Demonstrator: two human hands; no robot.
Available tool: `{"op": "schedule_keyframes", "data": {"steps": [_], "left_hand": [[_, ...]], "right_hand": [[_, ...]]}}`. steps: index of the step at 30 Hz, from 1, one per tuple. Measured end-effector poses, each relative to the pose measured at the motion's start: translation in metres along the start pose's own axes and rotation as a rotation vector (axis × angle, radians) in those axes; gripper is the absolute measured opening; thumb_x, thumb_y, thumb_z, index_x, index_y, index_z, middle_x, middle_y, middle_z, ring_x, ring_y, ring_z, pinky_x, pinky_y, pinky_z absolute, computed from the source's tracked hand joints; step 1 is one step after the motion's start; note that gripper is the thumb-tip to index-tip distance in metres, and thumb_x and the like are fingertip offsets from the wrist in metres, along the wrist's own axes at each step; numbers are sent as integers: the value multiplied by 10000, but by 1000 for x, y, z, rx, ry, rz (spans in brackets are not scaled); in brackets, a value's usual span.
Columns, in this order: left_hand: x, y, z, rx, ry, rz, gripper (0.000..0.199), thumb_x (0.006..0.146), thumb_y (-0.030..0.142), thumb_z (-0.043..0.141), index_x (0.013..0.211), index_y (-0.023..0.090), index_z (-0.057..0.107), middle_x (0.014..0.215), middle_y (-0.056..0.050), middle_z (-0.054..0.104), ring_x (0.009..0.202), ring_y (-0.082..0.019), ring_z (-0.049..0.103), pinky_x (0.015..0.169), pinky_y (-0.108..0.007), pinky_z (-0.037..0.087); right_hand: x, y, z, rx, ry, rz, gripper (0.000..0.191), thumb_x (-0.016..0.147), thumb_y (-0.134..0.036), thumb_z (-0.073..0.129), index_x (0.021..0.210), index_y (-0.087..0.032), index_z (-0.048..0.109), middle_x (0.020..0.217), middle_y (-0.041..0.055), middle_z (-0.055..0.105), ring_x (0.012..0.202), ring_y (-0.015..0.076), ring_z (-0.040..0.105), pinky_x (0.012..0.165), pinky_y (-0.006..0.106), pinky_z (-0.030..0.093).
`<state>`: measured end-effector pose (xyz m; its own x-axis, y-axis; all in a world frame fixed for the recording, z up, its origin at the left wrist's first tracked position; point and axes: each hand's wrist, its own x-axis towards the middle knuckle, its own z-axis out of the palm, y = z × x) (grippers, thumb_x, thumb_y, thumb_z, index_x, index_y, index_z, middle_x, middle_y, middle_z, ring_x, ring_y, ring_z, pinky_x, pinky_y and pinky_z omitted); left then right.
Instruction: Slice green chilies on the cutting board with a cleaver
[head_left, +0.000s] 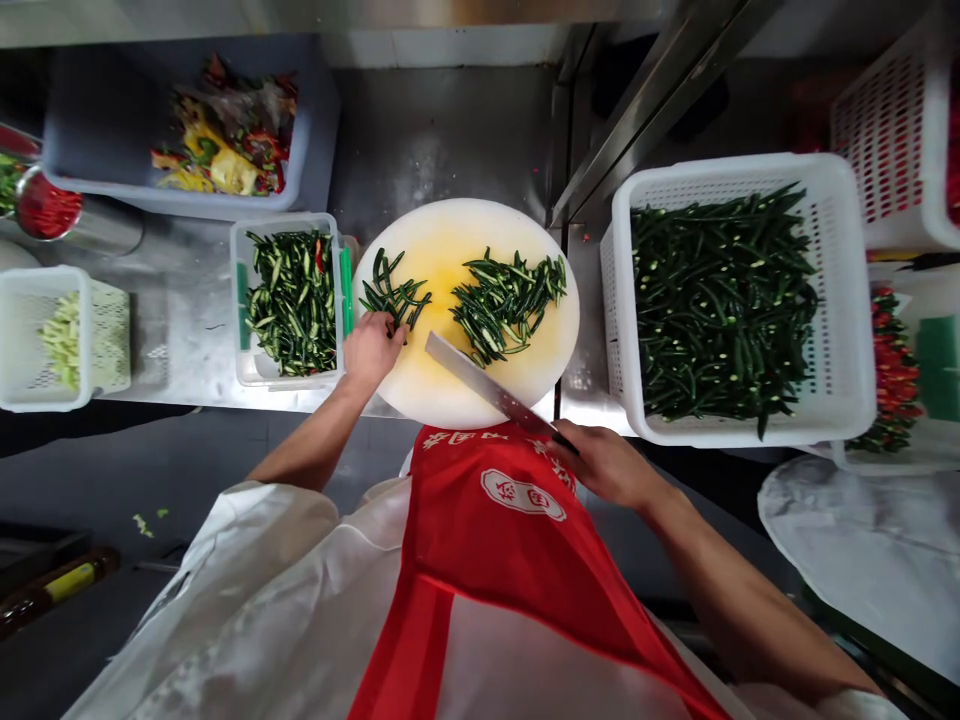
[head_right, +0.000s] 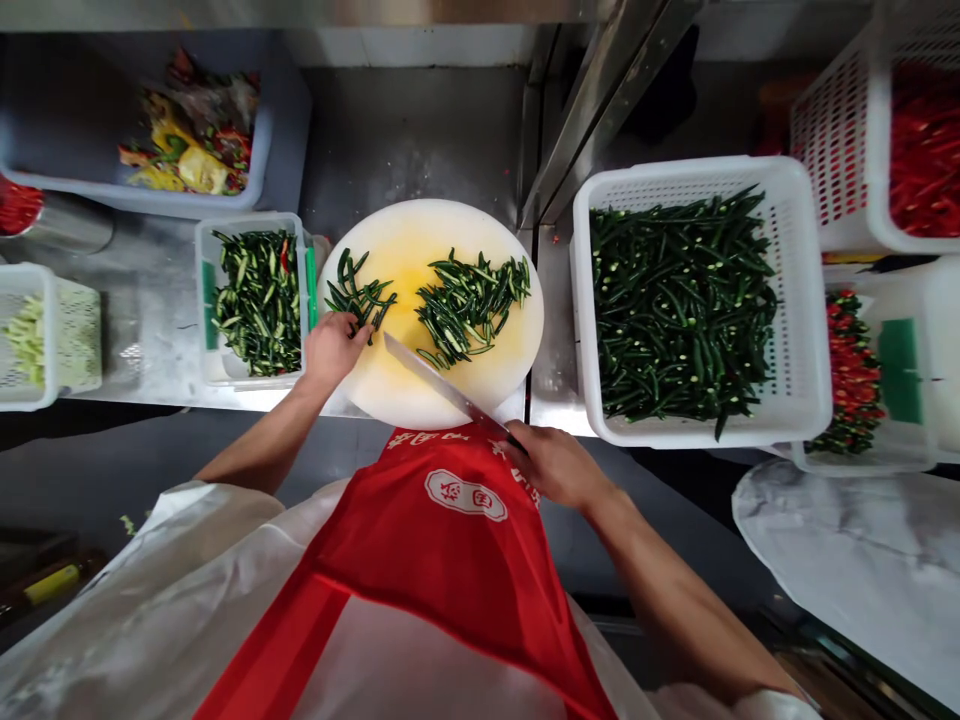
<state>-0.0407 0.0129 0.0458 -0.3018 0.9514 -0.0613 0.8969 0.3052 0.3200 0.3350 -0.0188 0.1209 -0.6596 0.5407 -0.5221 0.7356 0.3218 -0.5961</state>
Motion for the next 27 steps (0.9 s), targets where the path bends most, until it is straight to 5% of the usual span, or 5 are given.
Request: {"op": "schedule_keyframes", "data": {"steps": [9, 14, 17, 22, 27], "left_hand": [[-1, 28, -18, -175, -120, -156, 220, 822, 419, 605, 826, 204, 655, 750, -20, 684, 698, -180, 634, 651, -287, 444], [-47, 69, 12, -146, -408, -54, 284, 824, 440, 624, 645, 219, 630, 646, -28, 663, 635, -197, 616, 586, -295, 404], [-58, 78, 32, -52, -416, 20, 374, 894, 442, 549, 607, 212, 618, 623, -60, 638, 640, -225, 617, 603, -325, 416], [-48, 59, 30, -211, -242, 422, 245, 951, 281, 464, 902, 189, 686, 950, -89, 669, 909, -216, 615, 840, -353, 490], [-43, 39, 30, -278, -337, 848, 224, 961, 213, 453, 1017, 205, 669, 1072, -73, 654, 1024, -207, 559, 945, -364, 463]], "right_hand": [[5, 9, 7, 6, 65, 133, 254, 998, -392, 354, 1008, -235, 553, 891, 71, 719, 806, 238, 671, 635, 289, 385], [8, 6, 8, 4, 109, 183, 255, 991, -396, 359, 1000, -230, 552, 848, 72, 713, 771, 241, 671, 611, 284, 377], [5, 5, 9, 8, 103, 174, 258, 991, -404, 366, 1014, -229, 554, 868, 77, 714, 784, 241, 671, 620, 282, 385], [-1, 3, 8, 7, 82, 146, 260, 1005, -406, 342, 991, -234, 537, 874, 69, 706, 792, 237, 667, 629, 286, 373], [-2, 0, 6, 11, 46, 118, 266, 1014, -411, 319, 974, -235, 515, 834, 66, 695, 788, 234, 660, 632, 289, 348]]}}
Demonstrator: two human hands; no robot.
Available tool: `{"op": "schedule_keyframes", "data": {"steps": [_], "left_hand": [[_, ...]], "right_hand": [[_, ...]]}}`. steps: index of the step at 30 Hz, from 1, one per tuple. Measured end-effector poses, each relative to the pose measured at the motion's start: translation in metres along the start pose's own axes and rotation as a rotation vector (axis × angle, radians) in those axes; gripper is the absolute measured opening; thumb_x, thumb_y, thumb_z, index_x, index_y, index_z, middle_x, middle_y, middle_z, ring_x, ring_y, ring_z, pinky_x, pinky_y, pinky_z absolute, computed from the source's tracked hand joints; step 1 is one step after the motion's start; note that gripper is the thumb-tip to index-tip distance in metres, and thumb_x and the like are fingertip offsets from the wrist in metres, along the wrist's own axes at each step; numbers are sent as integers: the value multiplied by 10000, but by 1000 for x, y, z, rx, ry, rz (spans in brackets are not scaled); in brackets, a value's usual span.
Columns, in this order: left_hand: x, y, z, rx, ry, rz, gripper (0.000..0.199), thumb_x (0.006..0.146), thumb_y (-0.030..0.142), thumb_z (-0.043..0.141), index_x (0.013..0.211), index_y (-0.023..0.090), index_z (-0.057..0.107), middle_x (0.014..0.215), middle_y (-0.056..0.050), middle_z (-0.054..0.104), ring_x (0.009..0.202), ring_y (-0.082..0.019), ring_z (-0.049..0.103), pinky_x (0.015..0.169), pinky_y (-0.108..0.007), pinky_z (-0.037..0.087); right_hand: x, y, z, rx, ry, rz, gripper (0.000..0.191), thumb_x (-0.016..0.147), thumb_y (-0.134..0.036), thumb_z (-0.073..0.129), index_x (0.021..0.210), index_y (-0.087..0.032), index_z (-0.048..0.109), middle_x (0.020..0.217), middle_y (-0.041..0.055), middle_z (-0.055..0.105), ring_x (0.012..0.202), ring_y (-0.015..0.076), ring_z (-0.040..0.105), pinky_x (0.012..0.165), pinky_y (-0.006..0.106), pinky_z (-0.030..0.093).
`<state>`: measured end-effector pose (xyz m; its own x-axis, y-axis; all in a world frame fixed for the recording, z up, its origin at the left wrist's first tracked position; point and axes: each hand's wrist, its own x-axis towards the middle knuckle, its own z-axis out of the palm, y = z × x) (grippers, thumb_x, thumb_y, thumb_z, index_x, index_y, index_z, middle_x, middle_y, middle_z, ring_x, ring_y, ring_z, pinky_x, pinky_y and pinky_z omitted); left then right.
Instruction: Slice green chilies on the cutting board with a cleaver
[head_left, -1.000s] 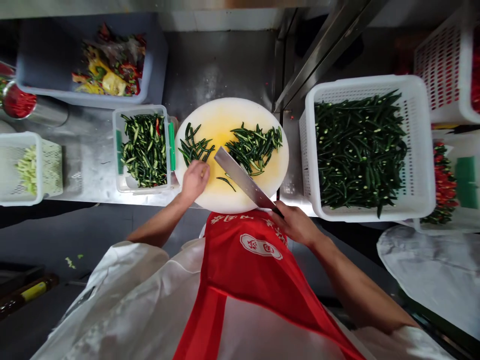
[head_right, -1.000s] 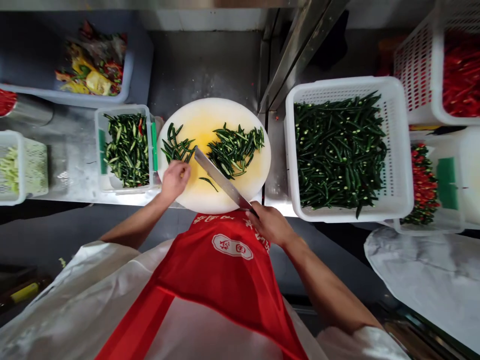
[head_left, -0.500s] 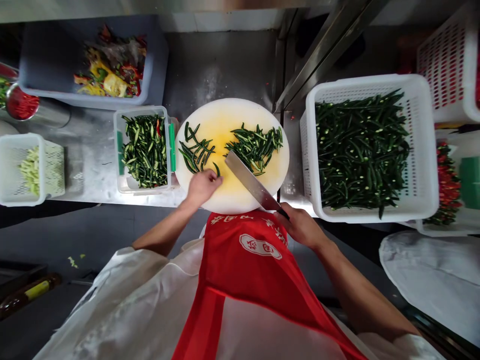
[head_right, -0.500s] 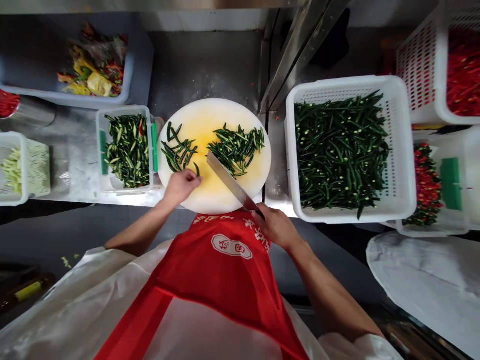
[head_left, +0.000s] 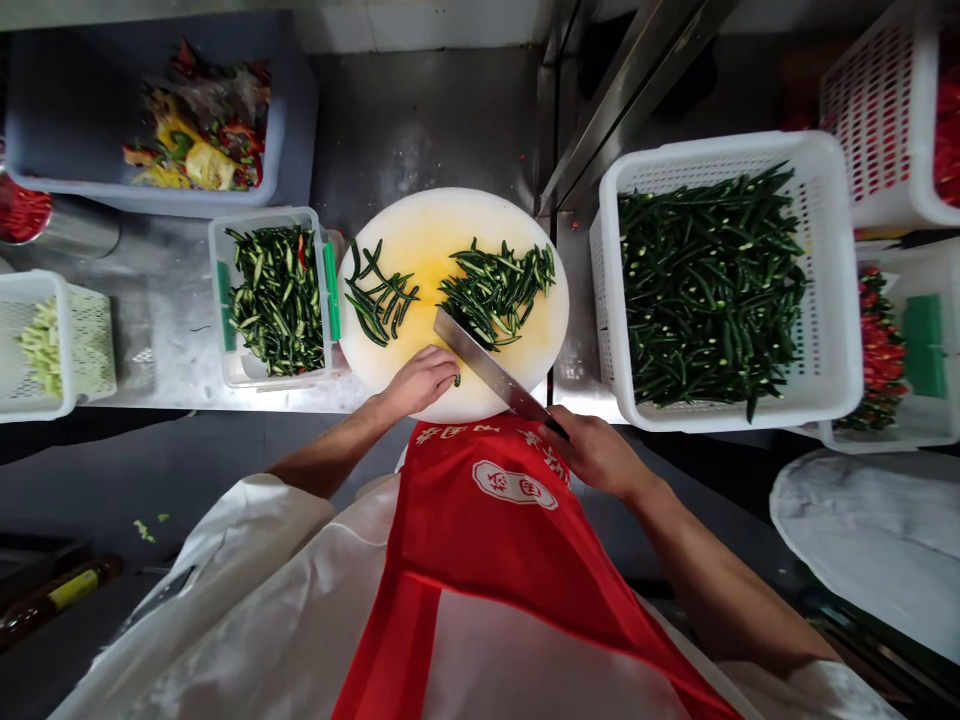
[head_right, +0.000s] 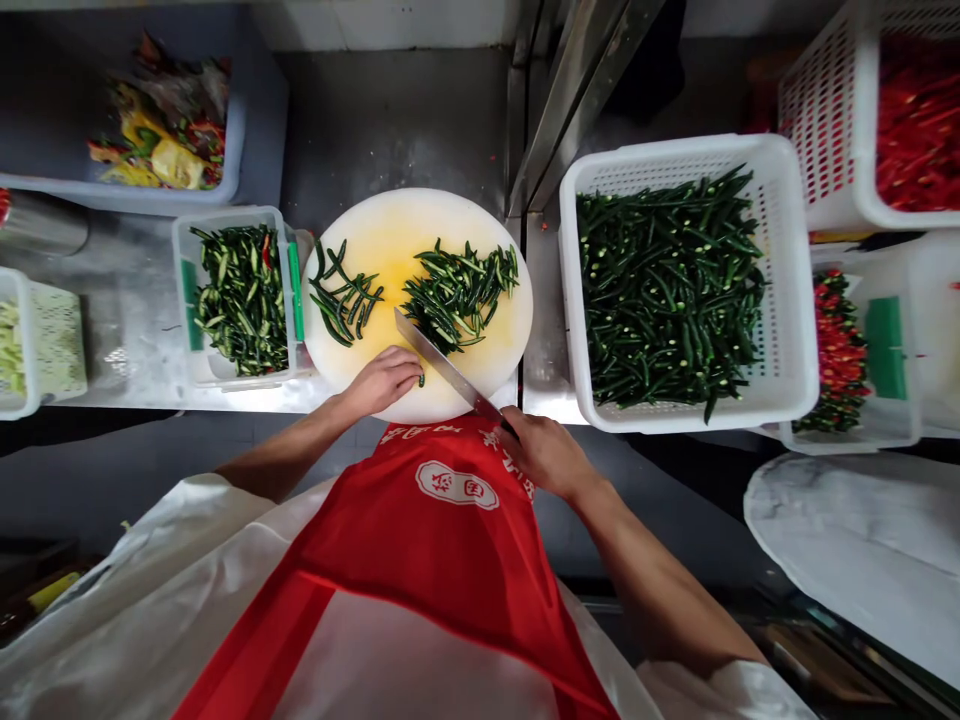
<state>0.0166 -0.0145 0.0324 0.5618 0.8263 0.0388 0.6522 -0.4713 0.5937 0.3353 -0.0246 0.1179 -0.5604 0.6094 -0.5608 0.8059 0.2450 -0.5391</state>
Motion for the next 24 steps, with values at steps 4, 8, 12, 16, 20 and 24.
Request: {"op": "schedule_keyframes", "data": {"steps": [4, 8, 12, 16, 20, 24], "left_hand": [[-3, -3, 17, 17, 95, -24, 209, 973, 255, 464, 975, 198, 665, 1036, -75, 659, 978, -197, 560, 916, -367, 472], [-2, -1, 28, 46, 182, -81, 195, 966, 288, 488, 968, 182, 652, 1012, -86, 649, 947, -205, 557, 890, -385, 472], [-1, -1, 31, 56, 205, -120, 193, 957, 315, 507, 939, 178, 642, 995, -90, 632, 935, -214, 546, 871, -389, 475], [-1, -2, 29, 39, 224, -135, 187, 955, 316, 512, 922, 178, 635, 979, -87, 624, 937, -213, 538, 872, -383, 480], [-1, -4, 28, 7, 226, -133, 187, 969, 272, 470, 919, 175, 622, 998, -89, 625, 958, -204, 541, 889, -374, 483], [0, -1, 27, -30, 222, -162, 180, 963, 264, 467, 899, 184, 616, 991, -81, 628, 956, -196, 552, 892, -368, 490]], "right_hand": [[-1, -5, -6, 30, -15, 3, 239, 1006, -387, 351, 989, -224, 526, 809, 67, 695, 753, 226, 648, 612, 286, 328], [-5, -8, -16, 53, -36, -3, 225, 1008, -380, 354, 977, -223, 512, 806, 61, 691, 713, 208, 634, 596, 280, 317], [-11, -6, -29, 40, -80, 7, 220, 1009, -383, 357, 984, -226, 509, 808, 59, 689, 701, 203, 630, 588, 276, 314], [-11, -2, -37, -34, -120, 26, 231, 1007, -395, 363, 1024, -219, 513, 810, 72, 687, 717, 218, 639, 581, 280, 300], [6, -2, -21, -60, -119, 34, 236, 1006, -396, 376, 1042, -206, 510, 824, 85, 699, 725, 220, 647, 581, 279, 300], [36, -4, 7, -72, -41, 59, 220, 1003, -369, 382, 1053, -193, 505, 811, 82, 709, 746, 227, 664, 597, 275, 317]]}}
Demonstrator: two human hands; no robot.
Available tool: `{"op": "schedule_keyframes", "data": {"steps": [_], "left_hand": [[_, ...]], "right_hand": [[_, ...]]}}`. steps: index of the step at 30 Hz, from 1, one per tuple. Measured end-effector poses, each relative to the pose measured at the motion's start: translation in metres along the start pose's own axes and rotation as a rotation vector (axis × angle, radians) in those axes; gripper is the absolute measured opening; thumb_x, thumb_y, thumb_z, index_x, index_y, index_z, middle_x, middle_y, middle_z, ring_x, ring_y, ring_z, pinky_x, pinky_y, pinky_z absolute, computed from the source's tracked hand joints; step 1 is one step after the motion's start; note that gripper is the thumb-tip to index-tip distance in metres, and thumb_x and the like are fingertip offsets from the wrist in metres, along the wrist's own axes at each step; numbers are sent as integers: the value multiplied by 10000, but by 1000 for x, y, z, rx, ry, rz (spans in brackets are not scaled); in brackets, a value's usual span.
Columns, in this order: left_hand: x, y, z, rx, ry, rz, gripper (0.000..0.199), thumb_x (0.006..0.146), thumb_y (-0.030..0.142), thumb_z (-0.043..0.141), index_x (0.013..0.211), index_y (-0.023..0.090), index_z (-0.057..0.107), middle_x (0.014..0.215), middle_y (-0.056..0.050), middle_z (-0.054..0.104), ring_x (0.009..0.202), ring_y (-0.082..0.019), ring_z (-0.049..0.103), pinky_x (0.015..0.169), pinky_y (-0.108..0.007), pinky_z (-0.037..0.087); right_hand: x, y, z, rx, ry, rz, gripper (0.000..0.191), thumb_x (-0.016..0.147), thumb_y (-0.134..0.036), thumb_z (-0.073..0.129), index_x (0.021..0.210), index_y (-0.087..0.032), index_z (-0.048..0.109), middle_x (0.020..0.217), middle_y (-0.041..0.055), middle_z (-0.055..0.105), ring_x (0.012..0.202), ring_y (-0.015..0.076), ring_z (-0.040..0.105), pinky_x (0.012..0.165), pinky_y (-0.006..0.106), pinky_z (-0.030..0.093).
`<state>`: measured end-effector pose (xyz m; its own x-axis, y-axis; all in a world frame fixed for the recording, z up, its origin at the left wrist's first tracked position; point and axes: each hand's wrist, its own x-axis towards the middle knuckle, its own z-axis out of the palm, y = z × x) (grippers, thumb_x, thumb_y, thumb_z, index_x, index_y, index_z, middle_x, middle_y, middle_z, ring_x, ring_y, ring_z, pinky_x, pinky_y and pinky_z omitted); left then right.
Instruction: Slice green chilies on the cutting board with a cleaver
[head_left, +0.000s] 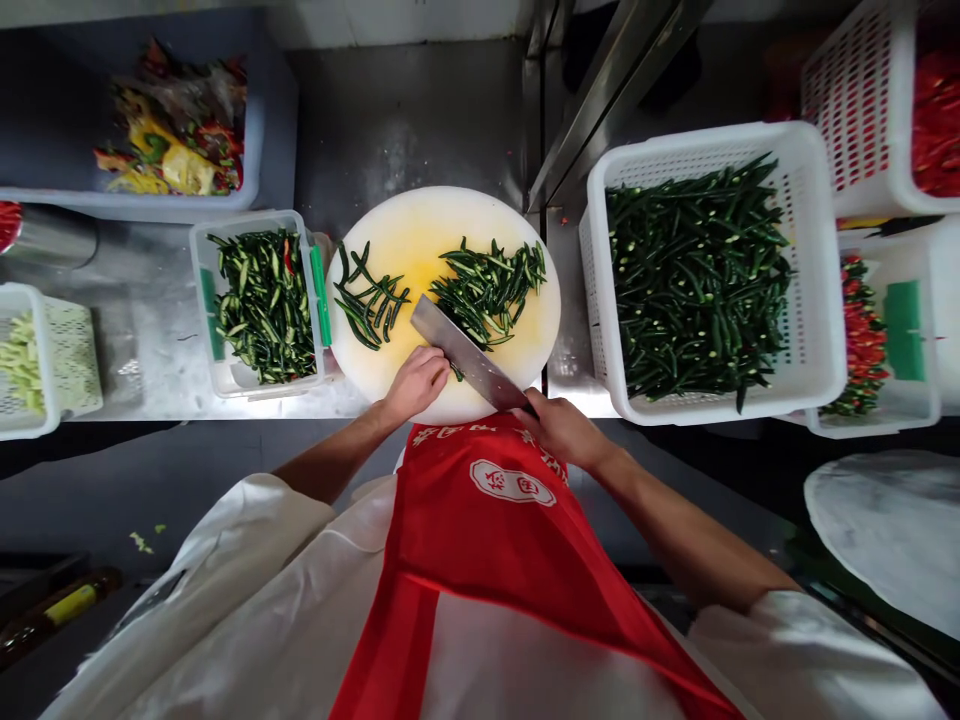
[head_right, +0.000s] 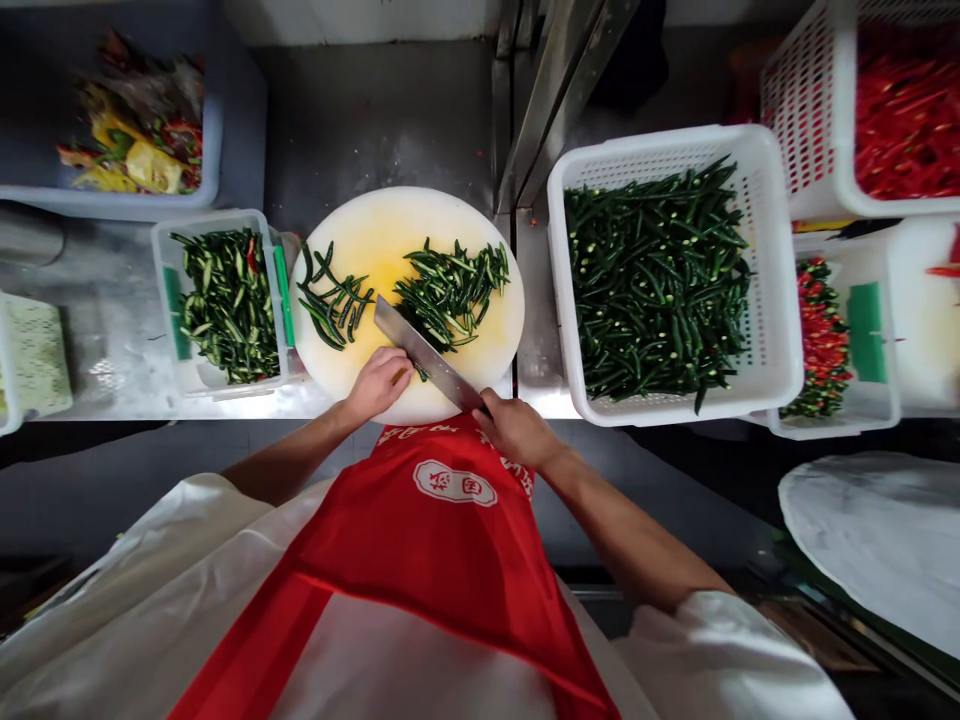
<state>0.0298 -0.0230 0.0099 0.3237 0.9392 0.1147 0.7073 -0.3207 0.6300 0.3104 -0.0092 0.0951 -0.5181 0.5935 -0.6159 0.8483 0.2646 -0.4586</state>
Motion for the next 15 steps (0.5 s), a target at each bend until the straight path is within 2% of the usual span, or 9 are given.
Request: {"op": "schedule_keyframes", "data": {"steps": [3, 6, 8, 10, 13, 15], "left_hand": [[0, 2, -8, -40, 6, -31, 165, 955, 270, 482, 889, 192, 612, 983, -68, 634, 956, -185, 568, 887, -348, 497], [3, -8, -32, -19, 92, -118, 152, 942, 273, 494, 886, 196, 613, 960, -61, 641, 958, -183, 586, 888, -337, 495], [7, -22, -53, 87, 199, -252, 134, 921, 268, 510, 915, 192, 620, 978, -73, 637, 986, -207, 586, 904, -357, 484], [12, -39, -74, 220, 261, -446, 141, 874, 272, 565, 966, 185, 627, 1011, -91, 631, 996, -243, 589, 896, -387, 480], [24, -60, -93, 319, 208, -677, 172, 793, 265, 642, 949, 191, 636, 947, -87, 642, 909, -273, 609, 816, -402, 487], [31, -66, -98, 286, 191, -723, 107, 758, 223, 646, 861, 198, 630, 855, -65, 644, 836, -258, 614, 765, -380, 483]], "right_hand": [[10, 2, 6, 22, 55, -20, 245, 1001, -409, 381, 1035, -204, 512, 837, 74, 710, 774, 230, 669, 608, 272, 336], [-1, 10, 0, 37, 89, -64, 260, 1004, -416, 365, 1027, -211, 524, 859, 70, 705, 799, 229, 667, 630, 274, 358], [-15, 14, -6, 41, 73, -97, 271, 1008, -410, 345, 1024, -215, 532, 859, 69, 701, 788, 223, 662, 641, 278, 370], [-27, 17, -10, 25, 27, -148, 283, 1012, -407, 330, 1006, -220, 542, 851, 67, 698, 775, 219, 656, 648, 283, 375], [-35, 17, -12, -23, -37, -232, 295, 1017, -403, 320, 980, -228, 555, 877, 70, 702, 792, 223, 656, 661, 292, 374], [-35, 17, -11, -36, -47, -239, 297, 1017, -400, 320, 970, -230, 559, 887, 72, 705, 798, 226, 655, 660, 296, 372]]}}
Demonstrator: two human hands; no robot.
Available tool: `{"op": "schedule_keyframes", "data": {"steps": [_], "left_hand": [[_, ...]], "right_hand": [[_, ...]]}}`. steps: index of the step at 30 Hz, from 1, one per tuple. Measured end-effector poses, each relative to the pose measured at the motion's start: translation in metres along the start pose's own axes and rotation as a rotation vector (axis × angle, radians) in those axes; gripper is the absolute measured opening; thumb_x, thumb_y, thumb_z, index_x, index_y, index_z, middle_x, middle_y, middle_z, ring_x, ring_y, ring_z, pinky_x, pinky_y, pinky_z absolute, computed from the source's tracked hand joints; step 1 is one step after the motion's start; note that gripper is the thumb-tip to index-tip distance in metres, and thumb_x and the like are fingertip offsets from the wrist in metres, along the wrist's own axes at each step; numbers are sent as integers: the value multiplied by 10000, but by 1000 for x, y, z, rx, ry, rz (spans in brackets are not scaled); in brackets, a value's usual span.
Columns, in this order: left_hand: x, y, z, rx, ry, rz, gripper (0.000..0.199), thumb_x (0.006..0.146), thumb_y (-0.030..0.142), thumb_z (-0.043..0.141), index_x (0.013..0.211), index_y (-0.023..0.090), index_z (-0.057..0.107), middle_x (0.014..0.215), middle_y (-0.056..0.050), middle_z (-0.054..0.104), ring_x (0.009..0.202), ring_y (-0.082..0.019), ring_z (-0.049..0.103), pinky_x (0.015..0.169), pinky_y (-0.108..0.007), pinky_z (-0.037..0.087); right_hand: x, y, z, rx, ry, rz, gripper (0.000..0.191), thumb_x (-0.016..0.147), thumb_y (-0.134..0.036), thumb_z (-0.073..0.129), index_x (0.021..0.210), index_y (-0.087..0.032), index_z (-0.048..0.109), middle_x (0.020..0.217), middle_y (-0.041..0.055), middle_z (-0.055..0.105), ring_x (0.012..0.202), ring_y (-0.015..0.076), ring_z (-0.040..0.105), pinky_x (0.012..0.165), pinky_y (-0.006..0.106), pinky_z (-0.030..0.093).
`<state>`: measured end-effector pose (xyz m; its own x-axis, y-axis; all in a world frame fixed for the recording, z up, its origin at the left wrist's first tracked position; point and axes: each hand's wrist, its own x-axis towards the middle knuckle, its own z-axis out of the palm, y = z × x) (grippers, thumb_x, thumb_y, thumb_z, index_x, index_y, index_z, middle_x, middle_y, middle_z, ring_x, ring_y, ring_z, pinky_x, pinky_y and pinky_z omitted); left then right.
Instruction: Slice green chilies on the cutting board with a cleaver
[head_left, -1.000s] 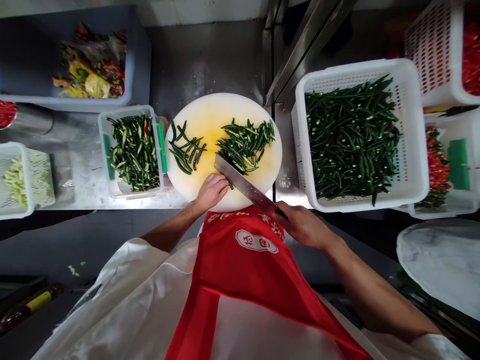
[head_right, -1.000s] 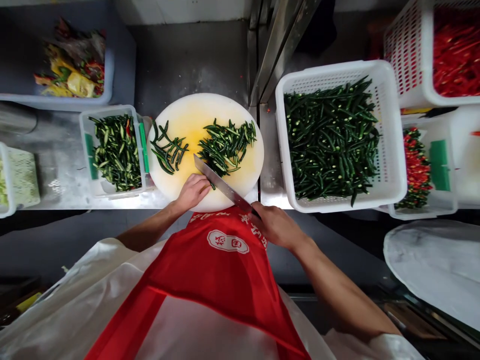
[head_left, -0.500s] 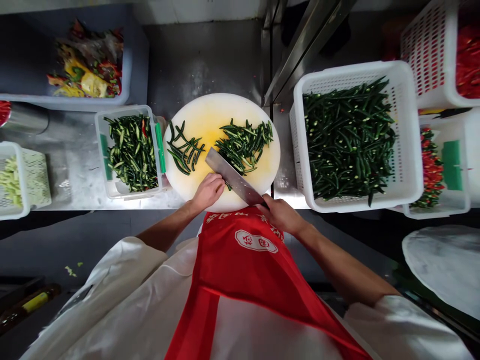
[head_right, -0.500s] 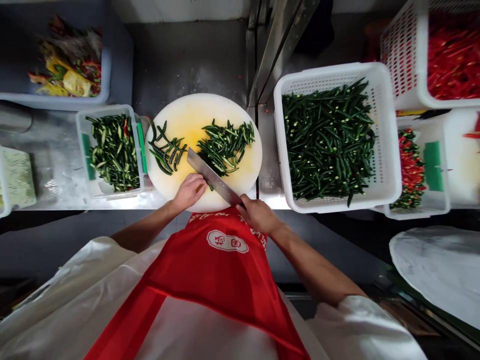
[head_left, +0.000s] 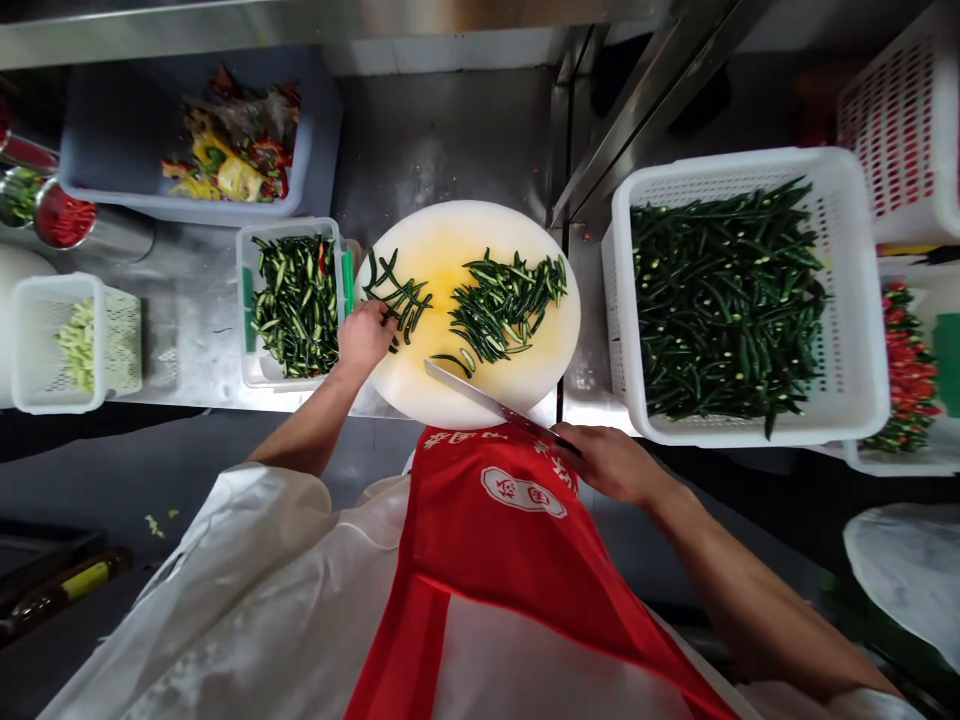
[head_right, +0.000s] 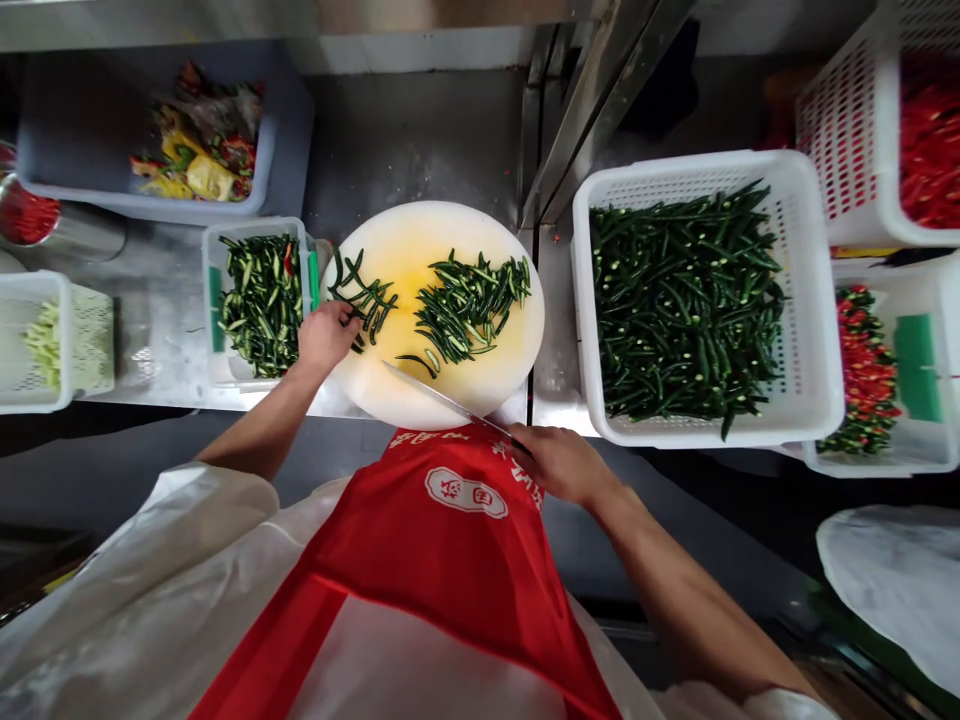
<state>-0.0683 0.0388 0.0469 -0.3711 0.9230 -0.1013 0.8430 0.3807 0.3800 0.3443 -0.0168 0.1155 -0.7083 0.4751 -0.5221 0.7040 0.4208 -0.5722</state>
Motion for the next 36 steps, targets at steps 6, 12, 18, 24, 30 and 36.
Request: {"op": "schedule_keyframes", "data": {"steps": [6, 12, 18, 24, 30, 36], "left_hand": [[-20, 18, 11, -625, 2, -6, 157, 724, 163, 590, 870, 208, 555, 691, 32, 581, 576, -123, 547, 574, -249, 439], [-75, 38, 48, -644, -225, 344, 70, 842, 259, 585, 878, 205, 612, 867, -12, 678, 795, -147, 626, 758, -298, 497], [-93, 38, 66, -265, -148, 667, 165, 948, 270, 509, 933, 207, 661, 1049, -69, 676, 984, -207, 577, 902, -404, 460], [-103, 50, 72, -290, -180, 779, 184, 956, 291, 510, 966, 201, 670, 1000, -80, 661, 936, -202, 579, 873, -385, 494], [-104, 51, 78, -289, -153, 788, 185, 961, 276, 500, 936, 183, 658, 979, -83, 657, 916, -197, 575, 867, -377, 487], [-104, 51, 78, -270, -184, 762, 197, 967, 272, 481, 930, 183, 653, 998, -82, 666, 922, -196, 577, 878, -380, 483]], "right_hand": [[10, 8, 8, 76, 125, 174, 256, 993, -410, 365, 957, -231, 544, 816, 58, 695, 742, 220, 644, 616, 286, 357], [13, 7, 8, 123, 154, 230, 267, 986, -420, 368, 971, -227, 553, 822, 65, 700, 754, 227, 651, 611, 283, 360], [7, -5, -2, 80, 91, 211, 263, 1000, -399, 354, 998, -224, 549, 866, 72, 707, 783, 225, 651, 639, 282, 375], [-4, -11, -9, 23, 60, 171, 239, 1008, -391, 355, 989, -228, 528, 860, 66, 699, 763, 223, 649, 617, 290, 332], [-22, -14, -24, 120, -6, 203, 236, 1008, -399, 348, 972, -230, 510, 806, 62, 690, 710, 214, 632, 599, 295, 317], [-30, -9, -32, 172, -34, 224, 267, 1003, -433, 343, 953, -236, 516, 781, 62, 686, 668, 203, 605, 608, 300, 340]]}}
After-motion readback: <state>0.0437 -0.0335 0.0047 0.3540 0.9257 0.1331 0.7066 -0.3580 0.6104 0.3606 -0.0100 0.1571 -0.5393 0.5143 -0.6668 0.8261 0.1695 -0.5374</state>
